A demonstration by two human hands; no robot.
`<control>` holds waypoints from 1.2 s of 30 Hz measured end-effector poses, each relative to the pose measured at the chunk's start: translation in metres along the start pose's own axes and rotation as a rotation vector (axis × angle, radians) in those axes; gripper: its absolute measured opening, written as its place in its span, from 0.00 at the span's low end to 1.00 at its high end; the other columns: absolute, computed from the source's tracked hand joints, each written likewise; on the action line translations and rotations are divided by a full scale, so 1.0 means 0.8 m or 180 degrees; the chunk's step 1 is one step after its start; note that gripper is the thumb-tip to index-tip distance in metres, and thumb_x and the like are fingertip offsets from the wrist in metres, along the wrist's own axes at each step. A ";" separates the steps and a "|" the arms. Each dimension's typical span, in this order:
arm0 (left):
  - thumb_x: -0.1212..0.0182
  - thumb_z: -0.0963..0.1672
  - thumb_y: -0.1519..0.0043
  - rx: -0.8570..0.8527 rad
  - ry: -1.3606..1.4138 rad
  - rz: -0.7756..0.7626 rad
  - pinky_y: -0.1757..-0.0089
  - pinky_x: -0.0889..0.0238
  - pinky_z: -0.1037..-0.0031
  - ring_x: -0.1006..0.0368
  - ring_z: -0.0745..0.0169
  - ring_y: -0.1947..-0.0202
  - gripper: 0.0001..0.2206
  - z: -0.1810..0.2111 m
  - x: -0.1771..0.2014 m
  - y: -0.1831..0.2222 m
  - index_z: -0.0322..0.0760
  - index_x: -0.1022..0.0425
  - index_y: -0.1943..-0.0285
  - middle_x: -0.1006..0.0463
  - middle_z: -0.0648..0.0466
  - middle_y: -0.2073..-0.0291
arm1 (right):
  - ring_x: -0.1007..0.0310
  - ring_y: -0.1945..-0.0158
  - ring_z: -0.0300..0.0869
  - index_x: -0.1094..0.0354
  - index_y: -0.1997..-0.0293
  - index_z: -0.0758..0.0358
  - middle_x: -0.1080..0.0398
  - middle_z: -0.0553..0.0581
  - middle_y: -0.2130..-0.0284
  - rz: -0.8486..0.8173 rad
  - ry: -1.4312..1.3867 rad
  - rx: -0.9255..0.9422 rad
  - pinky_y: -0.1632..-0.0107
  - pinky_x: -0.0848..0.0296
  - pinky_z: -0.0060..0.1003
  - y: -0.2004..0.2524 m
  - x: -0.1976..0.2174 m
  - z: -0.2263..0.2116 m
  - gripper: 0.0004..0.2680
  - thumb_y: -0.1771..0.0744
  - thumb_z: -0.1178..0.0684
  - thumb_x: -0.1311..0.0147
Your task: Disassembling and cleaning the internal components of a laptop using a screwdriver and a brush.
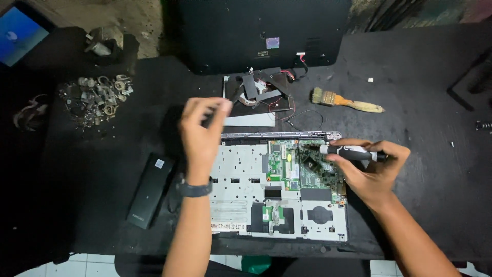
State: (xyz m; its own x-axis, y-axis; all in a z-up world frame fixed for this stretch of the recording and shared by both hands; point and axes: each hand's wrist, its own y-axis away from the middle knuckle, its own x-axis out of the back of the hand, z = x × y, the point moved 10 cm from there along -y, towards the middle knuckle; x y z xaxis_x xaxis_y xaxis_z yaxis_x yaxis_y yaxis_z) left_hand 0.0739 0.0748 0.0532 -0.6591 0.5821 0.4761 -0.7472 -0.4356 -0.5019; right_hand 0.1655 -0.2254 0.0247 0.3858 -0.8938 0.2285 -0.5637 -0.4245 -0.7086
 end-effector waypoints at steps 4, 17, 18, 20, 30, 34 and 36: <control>0.33 0.46 0.39 0.1203 -0.0940 0.0612 0.54 0.45 0.59 0.30 0.59 0.57 0.03 -0.101 0.042 0.019 0.52 0.18 0.59 0.27 0.58 0.60 | 0.19 0.62 0.57 0.59 0.50 0.58 0.34 0.66 0.70 -0.0106 0.0040 -0.0002 0.61 0.16 0.42 -0.008 -0.005 -0.005 0.26 0.39 0.65 0.33; 0.35 0.48 0.38 0.1669 -0.1224 0.0814 0.44 0.53 0.41 0.33 0.53 0.45 0.03 -0.132 0.054 0.034 0.59 0.20 0.58 0.30 0.58 0.54 | 0.20 0.60 0.56 0.60 0.46 0.57 0.32 0.70 0.66 0.0023 0.0065 0.0002 0.54 0.15 0.44 -0.010 0.003 0.000 0.24 0.34 0.68 0.39; 0.35 0.48 0.38 0.1673 -0.1221 0.0809 0.44 0.53 0.41 0.33 0.53 0.45 0.03 -0.128 0.056 0.033 0.59 0.20 0.58 0.30 0.58 0.54 | 0.20 0.60 0.56 0.60 0.46 0.57 0.32 0.70 0.66 0.0020 0.0069 -0.0003 0.54 0.15 0.44 -0.017 0.000 -0.008 0.24 0.34 0.68 0.39; 0.39 0.44 0.33 0.0666 -0.0824 0.1279 0.57 0.38 0.64 0.35 0.57 0.62 0.04 -0.083 0.070 0.021 0.39 0.24 0.56 0.31 0.53 0.61 | 0.25 0.66 0.61 0.63 0.42 0.59 0.61 0.57 0.42 0.0316 0.0545 0.0032 0.62 0.18 0.50 -0.030 0.007 -0.028 0.26 0.34 0.72 0.40; 0.30 0.41 0.42 -0.0025 0.0458 -0.1031 0.59 0.31 0.66 0.23 0.49 0.62 0.06 0.035 -0.085 0.019 0.46 0.17 0.59 0.21 0.56 0.66 | 0.24 0.53 0.68 0.65 0.25 0.66 0.56 0.67 0.37 0.0748 0.0521 -0.0634 0.56 0.19 0.52 0.017 0.036 0.057 0.29 0.30 0.66 0.43; 0.27 0.42 0.46 0.0081 0.0325 -0.1823 0.52 0.39 0.57 0.29 0.44 0.57 0.11 0.048 -0.118 0.031 0.41 0.17 0.54 0.23 0.47 0.59 | 0.20 0.58 0.62 0.71 0.25 0.59 0.34 0.74 0.53 0.0457 0.0254 -0.0779 0.57 0.18 0.50 -0.002 0.016 0.041 0.26 0.28 0.66 0.53; 0.25 0.44 0.47 0.0133 0.0165 -0.2000 0.50 0.43 0.55 0.33 0.43 0.54 0.14 0.046 -0.120 0.035 0.39 0.17 0.53 0.26 0.46 0.56 | 0.19 0.58 0.60 0.71 0.26 0.57 0.32 0.74 0.53 0.0433 0.0232 -0.0840 0.57 0.19 0.48 0.005 0.016 0.050 0.26 0.27 0.66 0.53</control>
State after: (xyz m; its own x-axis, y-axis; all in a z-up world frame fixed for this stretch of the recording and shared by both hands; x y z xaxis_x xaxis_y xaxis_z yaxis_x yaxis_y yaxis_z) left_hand 0.1132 -0.0184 0.0197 -0.0891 0.7676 0.6347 -0.9938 -0.0255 -0.1086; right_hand 0.1976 -0.2328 -0.0017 0.2458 -0.9490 0.1976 -0.7805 -0.3146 -0.5403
